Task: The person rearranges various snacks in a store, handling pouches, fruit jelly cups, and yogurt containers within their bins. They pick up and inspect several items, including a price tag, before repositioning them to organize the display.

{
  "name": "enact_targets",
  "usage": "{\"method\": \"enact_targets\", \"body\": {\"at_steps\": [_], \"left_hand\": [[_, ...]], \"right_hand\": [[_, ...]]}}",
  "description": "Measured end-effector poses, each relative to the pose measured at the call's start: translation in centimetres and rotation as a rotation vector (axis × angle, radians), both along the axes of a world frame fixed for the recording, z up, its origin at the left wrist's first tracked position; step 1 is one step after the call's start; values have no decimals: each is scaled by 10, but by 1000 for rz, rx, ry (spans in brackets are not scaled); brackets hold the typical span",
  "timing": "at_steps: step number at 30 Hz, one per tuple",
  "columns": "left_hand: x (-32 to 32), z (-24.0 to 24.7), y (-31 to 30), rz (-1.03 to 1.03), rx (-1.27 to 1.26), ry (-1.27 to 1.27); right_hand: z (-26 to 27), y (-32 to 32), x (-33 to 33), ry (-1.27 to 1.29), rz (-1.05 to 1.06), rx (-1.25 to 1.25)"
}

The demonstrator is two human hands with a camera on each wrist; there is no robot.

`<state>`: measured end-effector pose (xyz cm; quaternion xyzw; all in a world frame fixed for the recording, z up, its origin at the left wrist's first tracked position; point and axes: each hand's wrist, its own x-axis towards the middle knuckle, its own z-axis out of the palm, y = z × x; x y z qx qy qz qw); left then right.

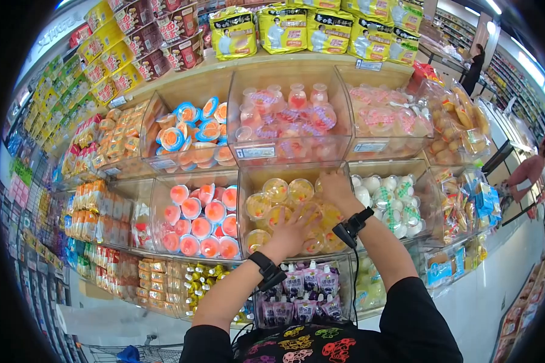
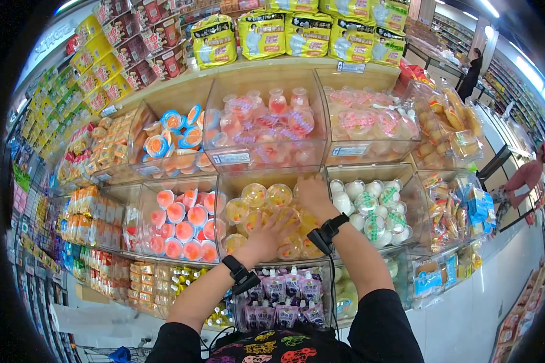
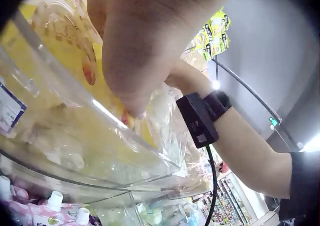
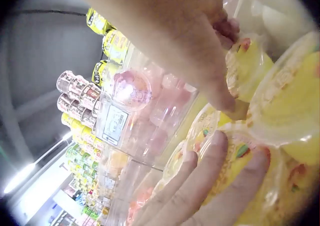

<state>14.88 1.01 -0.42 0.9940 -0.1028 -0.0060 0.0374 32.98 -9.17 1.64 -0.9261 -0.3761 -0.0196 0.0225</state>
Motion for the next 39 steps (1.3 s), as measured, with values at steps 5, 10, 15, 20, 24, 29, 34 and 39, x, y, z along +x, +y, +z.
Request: {"method": "enact_targets", "body": {"at_steps": [5, 10, 15, 20, 24, 29, 34, 39], "left_hand": [[4, 4, 2, 6, -4, -41], [3, 11, -5, 58, 83, 98], [-8, 7, -12, 90, 27, -21], [-52, 23, -21, 124, -150, -24], [-105, 44, -10, 39, -658, -1], [-159, 13, -15, 158, -698, 186], [-197, -43, -51, 12, -463, 413], [-208, -62, -120, -104, -499, 420]], "right_hand": [[-2, -14, -37, -165, -1, 93], [12, -57, -121, -187, 51, 319], [-12, -111, -173, -43, 128, 418], [-34, -169, -222, 78, 69, 366], [-53, -224, -267, 120, -209, 450], [-114, -261, -344, 375, -447, 200], [-125, -263, -362, 277, -359, 179], [-113, -282, -337, 494, -311, 143]]}}
